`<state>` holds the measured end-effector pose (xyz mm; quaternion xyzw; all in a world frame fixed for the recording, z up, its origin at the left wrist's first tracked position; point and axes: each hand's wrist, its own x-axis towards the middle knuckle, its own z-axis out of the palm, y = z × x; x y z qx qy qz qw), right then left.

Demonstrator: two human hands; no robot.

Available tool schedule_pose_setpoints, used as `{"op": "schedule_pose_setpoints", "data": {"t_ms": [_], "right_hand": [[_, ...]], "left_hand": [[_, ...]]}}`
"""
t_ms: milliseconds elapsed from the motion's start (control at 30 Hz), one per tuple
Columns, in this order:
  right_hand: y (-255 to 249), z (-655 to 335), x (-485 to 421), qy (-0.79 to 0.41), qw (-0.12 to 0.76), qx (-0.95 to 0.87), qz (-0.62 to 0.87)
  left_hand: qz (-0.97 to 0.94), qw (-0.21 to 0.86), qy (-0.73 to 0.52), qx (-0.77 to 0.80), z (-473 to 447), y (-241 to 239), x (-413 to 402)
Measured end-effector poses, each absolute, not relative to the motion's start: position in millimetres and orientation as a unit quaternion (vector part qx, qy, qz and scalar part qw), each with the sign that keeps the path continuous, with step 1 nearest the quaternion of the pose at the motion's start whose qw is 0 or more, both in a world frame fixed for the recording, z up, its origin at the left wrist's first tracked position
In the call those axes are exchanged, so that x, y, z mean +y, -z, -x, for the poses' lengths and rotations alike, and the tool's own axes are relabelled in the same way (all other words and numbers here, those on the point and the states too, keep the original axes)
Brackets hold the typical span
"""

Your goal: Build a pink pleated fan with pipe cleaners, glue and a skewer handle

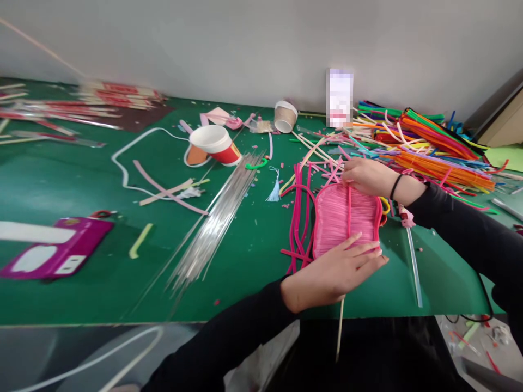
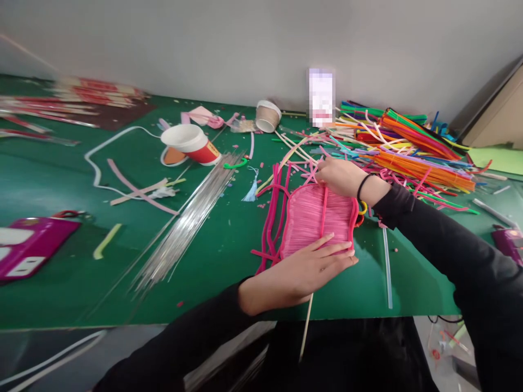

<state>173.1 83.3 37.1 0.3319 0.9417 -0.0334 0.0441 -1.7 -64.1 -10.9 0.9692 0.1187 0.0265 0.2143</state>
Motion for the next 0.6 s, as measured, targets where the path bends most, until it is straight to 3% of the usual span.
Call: {"op": "schedule_pose_setpoints", "data": {"t_ms": [600], "right_hand": [[-61, -150, 82, -0.012, 0.171, 0.912, -0.372]], "left_hand": [[-0.971, 0.212, -0.030, 0.108, 1, 9, -62]]}}
